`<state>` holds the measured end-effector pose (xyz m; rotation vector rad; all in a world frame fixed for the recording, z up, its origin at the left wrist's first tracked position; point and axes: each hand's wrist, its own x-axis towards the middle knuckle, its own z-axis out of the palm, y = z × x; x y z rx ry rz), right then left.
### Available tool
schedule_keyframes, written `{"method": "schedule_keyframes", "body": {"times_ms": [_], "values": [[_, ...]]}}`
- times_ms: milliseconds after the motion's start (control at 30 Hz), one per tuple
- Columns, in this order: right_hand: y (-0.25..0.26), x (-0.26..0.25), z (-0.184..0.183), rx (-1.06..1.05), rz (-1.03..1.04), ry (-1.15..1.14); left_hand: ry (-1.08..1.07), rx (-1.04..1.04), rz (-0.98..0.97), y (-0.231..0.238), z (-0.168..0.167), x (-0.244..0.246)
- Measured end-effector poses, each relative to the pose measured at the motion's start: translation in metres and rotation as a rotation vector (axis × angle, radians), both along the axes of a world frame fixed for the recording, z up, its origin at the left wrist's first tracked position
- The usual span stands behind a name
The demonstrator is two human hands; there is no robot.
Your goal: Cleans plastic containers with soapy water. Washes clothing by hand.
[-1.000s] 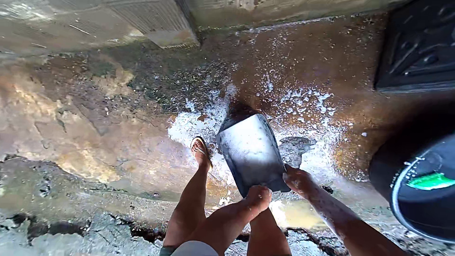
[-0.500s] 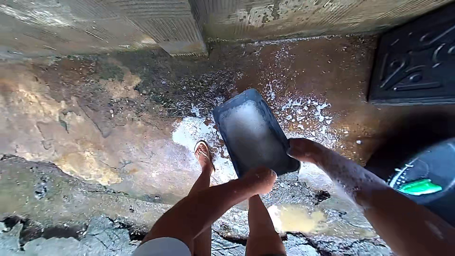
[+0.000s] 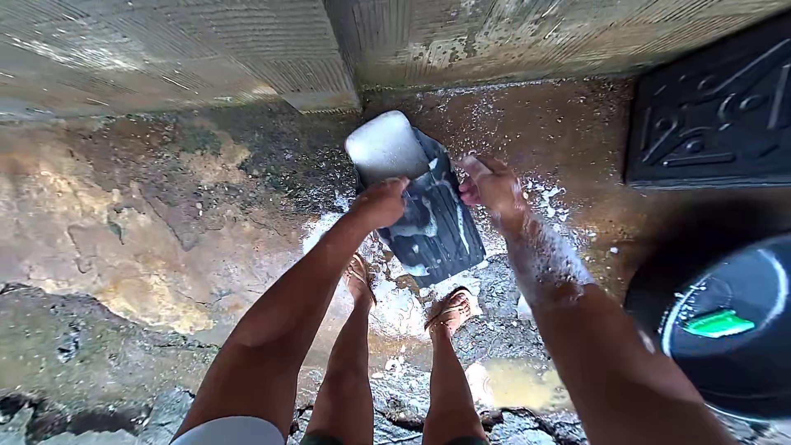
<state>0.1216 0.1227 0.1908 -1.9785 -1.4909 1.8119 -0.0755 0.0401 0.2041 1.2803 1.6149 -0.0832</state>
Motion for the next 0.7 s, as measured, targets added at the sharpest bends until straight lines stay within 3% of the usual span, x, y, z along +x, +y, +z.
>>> {"method": "schedule_keyframes", "body": {"times_ms": [167,233,300,433,500,700], "values": [[-0.088,0.053,-0.06,0.139,-0.325,-0.202,-0.058,0.009,0.015,0.011,-0.007,-0.005],[-0.125,0.07,-0.077,0.064,-0.534,-0.271,-0.049,-0.022,0.02,0.009,-0.006,-0.004],[-0.156,0.072,-0.078,-0.1,-0.769,-0.211,-0.045,-0.034,0.013,0.009,-0.008,-0.006],[-0.198,0.066,-0.084,-0.325,-1.132,0.155,-0.026,-0.037,0.02,0.007,-0.007,0.003],[-0.204,0.062,-0.092,-0.327,-1.21,0.228,0.042,-0.038,0.059,0.003,-0.002,0.012],[-0.191,0.056,-0.107,-0.26,-1.177,0.282,0.152,-0.02,0.129,0.017,-0.005,0.004]]}}
